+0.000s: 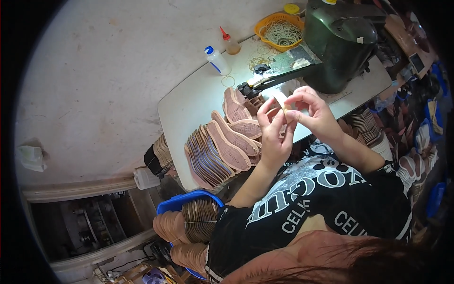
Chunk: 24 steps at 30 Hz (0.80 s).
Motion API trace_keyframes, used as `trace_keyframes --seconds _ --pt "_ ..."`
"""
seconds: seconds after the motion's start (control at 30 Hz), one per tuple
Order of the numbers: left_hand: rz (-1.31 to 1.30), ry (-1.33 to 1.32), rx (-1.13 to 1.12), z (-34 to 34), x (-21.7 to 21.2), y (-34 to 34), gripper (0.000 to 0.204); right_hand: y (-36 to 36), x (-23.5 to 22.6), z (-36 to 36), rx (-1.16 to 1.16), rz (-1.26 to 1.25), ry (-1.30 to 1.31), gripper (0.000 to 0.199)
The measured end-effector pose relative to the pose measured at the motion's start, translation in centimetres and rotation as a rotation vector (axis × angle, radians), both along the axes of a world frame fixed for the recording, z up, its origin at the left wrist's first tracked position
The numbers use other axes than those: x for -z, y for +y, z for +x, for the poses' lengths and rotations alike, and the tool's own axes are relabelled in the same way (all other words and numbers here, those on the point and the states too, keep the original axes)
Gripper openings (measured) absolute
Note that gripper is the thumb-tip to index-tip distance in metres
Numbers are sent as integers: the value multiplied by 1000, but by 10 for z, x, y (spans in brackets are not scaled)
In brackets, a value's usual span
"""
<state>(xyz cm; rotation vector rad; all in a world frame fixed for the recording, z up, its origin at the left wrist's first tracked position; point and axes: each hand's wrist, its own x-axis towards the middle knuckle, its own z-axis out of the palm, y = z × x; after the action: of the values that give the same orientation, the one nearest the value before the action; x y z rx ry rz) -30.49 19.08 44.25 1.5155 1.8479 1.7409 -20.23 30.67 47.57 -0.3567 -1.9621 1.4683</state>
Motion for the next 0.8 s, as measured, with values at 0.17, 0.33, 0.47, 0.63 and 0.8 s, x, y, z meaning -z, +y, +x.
trace_keyframes --seconds 0.17,0.33,0.47,0.63,0.8 --pt "-68 84 30 -11 -4 -11 26 5 -1 2 -80 -117 -41 16" --pt "-122 -132 -4 -12 -17 -18 22 -7 -11 -5 52 516 -7 11" --pt "-156 -259 -52 -15 -19 -23 22 -13 -9 -6 56 248 -17 23" --pt "-93 -457 9 -15 -18 -24 15 -15 -15 -7 -11 184 -52 29" --pt "-20 -564 14 -15 -8 -24 8 -19 -17 -6 75 349 -116 25"
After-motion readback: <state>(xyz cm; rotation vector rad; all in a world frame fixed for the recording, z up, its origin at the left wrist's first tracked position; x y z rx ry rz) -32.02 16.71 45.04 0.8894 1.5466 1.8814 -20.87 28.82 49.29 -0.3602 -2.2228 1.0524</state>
